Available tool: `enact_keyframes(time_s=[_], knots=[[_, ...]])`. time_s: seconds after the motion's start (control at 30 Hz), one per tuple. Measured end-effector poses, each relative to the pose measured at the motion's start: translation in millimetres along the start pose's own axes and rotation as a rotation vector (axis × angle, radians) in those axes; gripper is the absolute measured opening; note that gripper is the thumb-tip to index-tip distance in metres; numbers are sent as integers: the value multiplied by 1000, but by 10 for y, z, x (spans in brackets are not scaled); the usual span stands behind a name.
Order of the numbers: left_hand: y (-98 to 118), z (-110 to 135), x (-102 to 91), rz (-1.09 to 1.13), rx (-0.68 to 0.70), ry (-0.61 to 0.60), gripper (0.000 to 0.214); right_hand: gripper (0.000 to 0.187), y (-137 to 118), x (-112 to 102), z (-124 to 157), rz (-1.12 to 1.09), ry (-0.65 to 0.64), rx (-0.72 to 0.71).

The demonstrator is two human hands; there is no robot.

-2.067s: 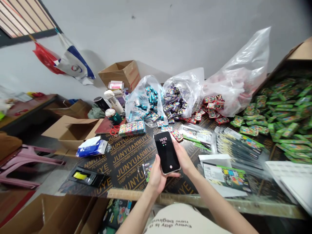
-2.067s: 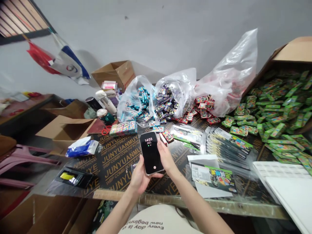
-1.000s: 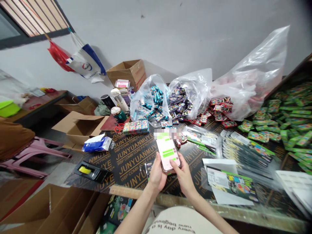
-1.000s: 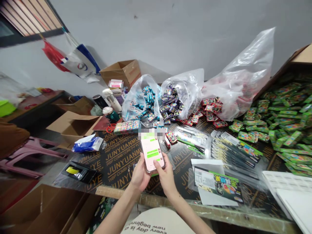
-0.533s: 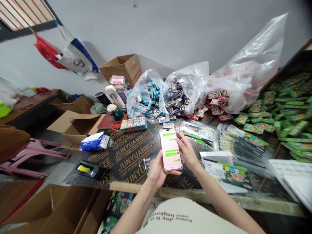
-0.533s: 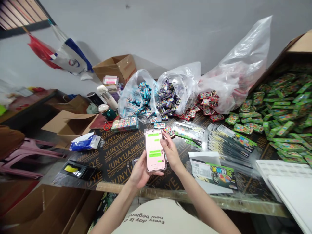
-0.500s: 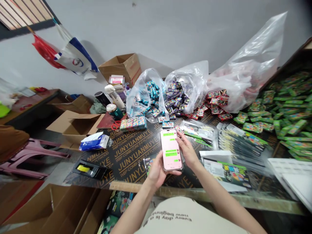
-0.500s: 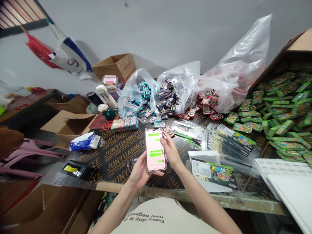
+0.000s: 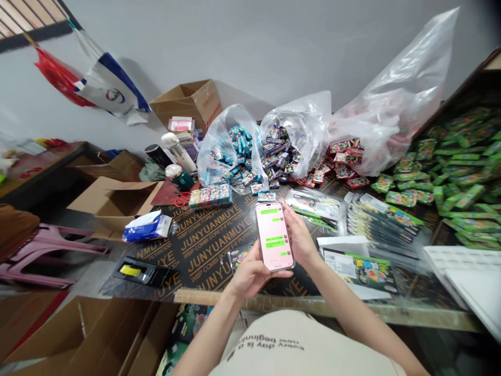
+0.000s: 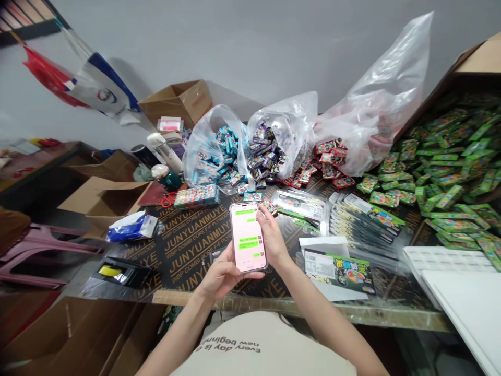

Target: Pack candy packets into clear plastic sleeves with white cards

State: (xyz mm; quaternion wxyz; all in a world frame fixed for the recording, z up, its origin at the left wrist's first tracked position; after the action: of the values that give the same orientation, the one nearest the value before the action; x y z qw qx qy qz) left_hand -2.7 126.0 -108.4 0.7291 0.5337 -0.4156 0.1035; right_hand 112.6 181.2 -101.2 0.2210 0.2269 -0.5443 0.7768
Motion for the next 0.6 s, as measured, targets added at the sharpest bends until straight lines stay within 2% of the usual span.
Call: enact_keyframes(time_s=[0.3,0.5,0.6], knots=[[17,2,32,2,25,-38,93,49,-9,13,7,-27,-2,-9],[10,5,22,9,32,8,92,48,-27,29,14,-37,22,-39],[9,-7,30,31,26,78,80,49,-32,27,17,-36,24,-48]])
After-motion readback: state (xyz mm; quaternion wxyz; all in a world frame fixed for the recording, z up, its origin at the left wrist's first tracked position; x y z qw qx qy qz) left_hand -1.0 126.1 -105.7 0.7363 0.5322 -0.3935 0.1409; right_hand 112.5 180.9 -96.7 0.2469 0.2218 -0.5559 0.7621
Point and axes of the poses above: each hand's wrist, its own z-axis away from the middle knuckle, its own x-axis out of the palm, y = z × x, the point moved 3 cm from there along -z, towards the middle knuckle, and after that the axes turned 8 degrees about x, right-handed, at the moved point
